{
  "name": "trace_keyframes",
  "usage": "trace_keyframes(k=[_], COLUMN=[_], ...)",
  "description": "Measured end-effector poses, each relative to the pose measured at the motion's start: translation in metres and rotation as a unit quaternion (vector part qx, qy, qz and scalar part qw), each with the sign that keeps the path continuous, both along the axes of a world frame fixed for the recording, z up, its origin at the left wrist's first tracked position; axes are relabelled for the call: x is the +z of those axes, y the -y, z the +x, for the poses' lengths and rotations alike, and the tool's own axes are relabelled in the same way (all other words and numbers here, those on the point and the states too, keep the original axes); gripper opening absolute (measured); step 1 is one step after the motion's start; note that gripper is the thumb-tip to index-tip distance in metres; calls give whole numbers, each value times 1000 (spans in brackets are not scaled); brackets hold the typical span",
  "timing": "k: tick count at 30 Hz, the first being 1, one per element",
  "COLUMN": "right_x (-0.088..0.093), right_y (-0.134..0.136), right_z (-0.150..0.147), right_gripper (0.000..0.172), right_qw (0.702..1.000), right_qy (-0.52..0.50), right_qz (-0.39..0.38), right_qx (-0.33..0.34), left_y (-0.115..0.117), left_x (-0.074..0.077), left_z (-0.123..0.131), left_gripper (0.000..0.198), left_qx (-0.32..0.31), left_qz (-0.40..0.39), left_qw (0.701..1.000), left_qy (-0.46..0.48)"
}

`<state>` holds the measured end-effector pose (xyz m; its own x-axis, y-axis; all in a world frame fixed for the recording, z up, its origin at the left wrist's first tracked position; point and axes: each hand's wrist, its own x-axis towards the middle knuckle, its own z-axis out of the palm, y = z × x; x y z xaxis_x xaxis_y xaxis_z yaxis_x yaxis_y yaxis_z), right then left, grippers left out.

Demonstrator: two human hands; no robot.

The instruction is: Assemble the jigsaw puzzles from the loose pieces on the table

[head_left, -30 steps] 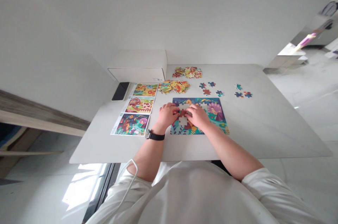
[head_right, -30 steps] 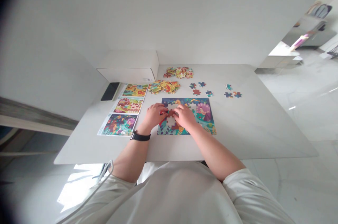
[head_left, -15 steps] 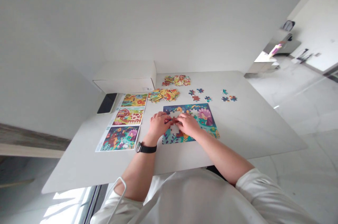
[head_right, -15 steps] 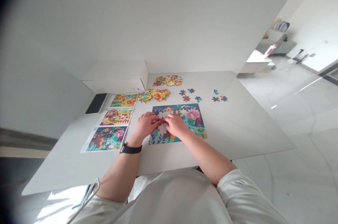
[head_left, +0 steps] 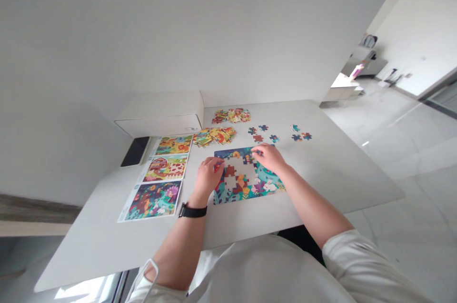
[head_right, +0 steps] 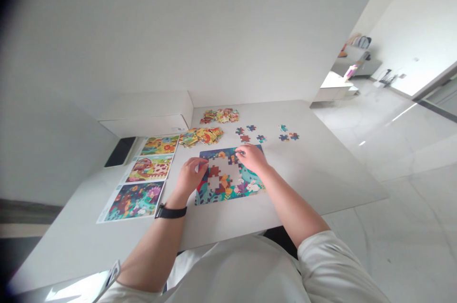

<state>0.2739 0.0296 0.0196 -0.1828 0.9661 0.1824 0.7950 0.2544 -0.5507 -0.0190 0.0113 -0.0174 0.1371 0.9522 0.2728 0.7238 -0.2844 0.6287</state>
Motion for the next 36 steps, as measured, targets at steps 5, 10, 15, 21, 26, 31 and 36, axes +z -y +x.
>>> trace_keyframes(k=[5, 10, 15, 21, 26, 31, 36], right_x=[-1, -3, -8, -9, -9, -14, -9], right_y=[-26, -58, -94, -123, -125, -107, -65], right_z=[38, 57, 51, 40, 45, 49, 31], right_gripper=[19, 25, 34, 34, 30, 17, 22], right_qw=[996, 987, 981, 968, 975, 986, 966], right_qy=[47, 99, 134, 181, 134, -11, -224], right_qz=[-25, -45, -72, -140, -136, -79, -39], right_qx=[-70, -116, -120, -101, -109, -148, -121], left_y=[-4, -8, -13, -17, -17, -16, -12], left_x=[-3, -6, -10, -14, -13, -13, -10], left_z=[1, -1, -3, -4, -3, -1, 3], left_gripper=[22, 22, 21, 21, 19, 17, 23], left_qx=[4, 23, 54, 56, 51, 57, 67], left_qz=[-10, 4, 16, 13, 20, 26, 22], left_qw=[1000, 1000, 998, 997, 997, 995, 991], left_qy=[4, 19, 37, 44, 54, 72, 110])
